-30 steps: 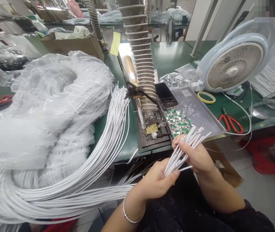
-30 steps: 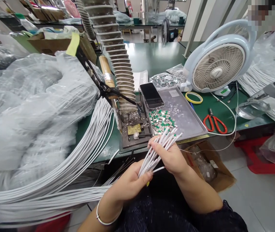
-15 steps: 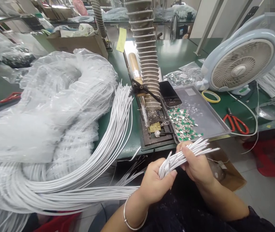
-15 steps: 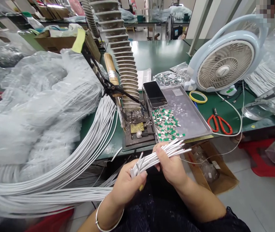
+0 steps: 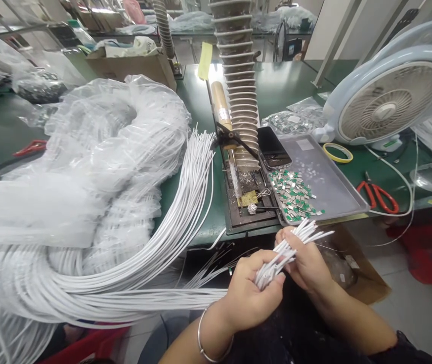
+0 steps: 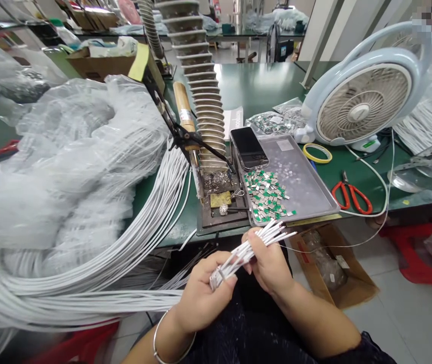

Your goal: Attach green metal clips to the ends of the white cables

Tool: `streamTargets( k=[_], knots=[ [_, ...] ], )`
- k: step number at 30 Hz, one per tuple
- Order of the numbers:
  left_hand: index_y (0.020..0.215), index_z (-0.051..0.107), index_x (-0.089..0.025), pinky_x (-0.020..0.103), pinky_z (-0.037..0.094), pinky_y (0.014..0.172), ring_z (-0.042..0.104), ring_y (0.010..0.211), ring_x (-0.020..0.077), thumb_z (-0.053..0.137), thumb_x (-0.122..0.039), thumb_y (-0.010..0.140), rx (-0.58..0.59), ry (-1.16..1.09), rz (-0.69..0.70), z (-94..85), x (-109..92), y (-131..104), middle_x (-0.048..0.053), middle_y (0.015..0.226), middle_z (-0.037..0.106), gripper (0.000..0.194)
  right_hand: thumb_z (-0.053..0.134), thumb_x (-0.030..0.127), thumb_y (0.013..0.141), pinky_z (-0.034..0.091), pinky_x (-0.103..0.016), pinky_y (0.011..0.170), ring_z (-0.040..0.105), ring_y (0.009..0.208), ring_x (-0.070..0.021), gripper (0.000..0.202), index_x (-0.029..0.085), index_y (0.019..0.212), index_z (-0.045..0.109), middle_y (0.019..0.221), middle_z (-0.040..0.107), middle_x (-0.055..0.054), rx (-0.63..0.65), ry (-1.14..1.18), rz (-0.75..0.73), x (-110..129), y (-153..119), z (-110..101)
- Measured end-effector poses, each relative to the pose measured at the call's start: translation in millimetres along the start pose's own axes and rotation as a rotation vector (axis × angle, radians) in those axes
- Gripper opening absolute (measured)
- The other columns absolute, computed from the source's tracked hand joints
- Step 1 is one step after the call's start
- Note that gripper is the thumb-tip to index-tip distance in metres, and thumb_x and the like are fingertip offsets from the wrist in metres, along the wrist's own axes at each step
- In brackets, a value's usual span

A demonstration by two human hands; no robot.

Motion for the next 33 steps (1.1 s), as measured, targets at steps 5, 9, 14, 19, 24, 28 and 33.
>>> streamTargets(
  k=[5,9,14,19,24,28,33],
  knots=[
    [0.089,0.057,-0.015,0.020,0.032,0.048,0.035,0.048,0.0060,0.053,-0.012,0.073,0.083,0.163,0.100,9.2,-8.8,-0.7,-0.003,0.062,0.051,0.017,0.066,0.042,0.075,0.033,-0.017,0.034,0.038,0.039,-0.0052,0.032,0.018,0.061,0.050,0.050,0.045,0.006,-0.059,-0.085,-0.081,15.7,-2.7,-10.8],
    [0.085,0.054,-0.017,0.019,0.034,0.052,0.038,0.052,0.0067,0.052,-0.006,0.071,0.155,0.216,0.131,16.2,-7.8,-2.3,-0.004,0.063,0.049,0.017,0.062,0.039,0.080,0.036,-0.017,0.036,0.041,0.041,-0.0058,0.028,0.018,0.063,0.052,0.055,0.047,0.005,-0.095,-0.121,-0.171,26.3,-8.4,-17.6],
    [0.081,0.046,-0.018,0.020,0.033,0.051,0.035,0.050,0.0071,0.051,-0.012,0.077,0.153,0.148,0.079,14.8,5.4,1.4,-0.004,0.063,0.048,0.009,0.055,0.036,0.086,0.033,-0.017,0.033,0.041,0.037,-0.0058,0.027,0.019,0.065,0.052,0.052,0.048,0.005,-0.067,-0.156,-0.225,27.9,-6.5,-18.4],
    [0.080,0.043,-0.019,0.019,0.031,0.047,0.033,0.049,0.0064,0.048,-0.021,0.085,0.108,0.121,0.082,11.5,6.9,3.3,-0.005,0.062,0.044,0.007,0.051,0.035,0.088,0.035,-0.019,0.035,0.042,0.036,-0.0059,0.026,0.019,0.068,0.051,0.053,0.051,0.005,-0.070,-0.206,-0.299,33.9,-6.2,-17.7],
    [0.083,0.049,-0.019,0.021,0.042,0.057,0.050,0.060,0.0106,0.045,-0.018,0.087,0.080,0.368,0.241,14.4,-10.2,-1.6,0.002,0.072,0.057,0.005,0.046,0.034,0.091,0.035,-0.020,0.036,0.043,0.038,-0.0077,0.027,0.021,0.068,0.047,0.051,0.048,0.005,-0.107,-0.248,-0.363,39.8,-10.6,-22.5],
    [0.098,0.049,-0.017,0.028,0.050,0.070,0.060,0.081,0.0180,0.036,-0.016,0.090,-0.022,0.528,0.456,14.7,-27.7,-10.3,0.011,0.090,0.063,0.015,0.044,0.033,0.092,0.035,-0.021,0.037,0.042,0.038,-0.0073,0.028,0.021,0.067,0.045,0.050,0.045,0.006,-0.116,-0.289,-0.408,43.1,-12.7,-23.7],
    [0.099,0.046,-0.016,0.037,0.050,0.086,0.060,0.103,0.0220,0.033,-0.016,0.092,-0.129,0.499,0.595,7.1,-34.8,-23.6,0.018,0.110,0.063,0.015,0.043,0.033,0.091,0.032,-0.021,0.035,0.041,0.037,-0.0073,0.028,0.021,0.066,0.046,0.050,0.045,0.006,-0.146,-0.304,-0.445,47.5,-16.3,-25.6]
  ],
)
Point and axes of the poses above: each hand's wrist, its own y-axis towards the middle knuckle, its own z-axis out of the palm, x = y × z, the point moved 10 cm from there along y, towards the middle knuckle
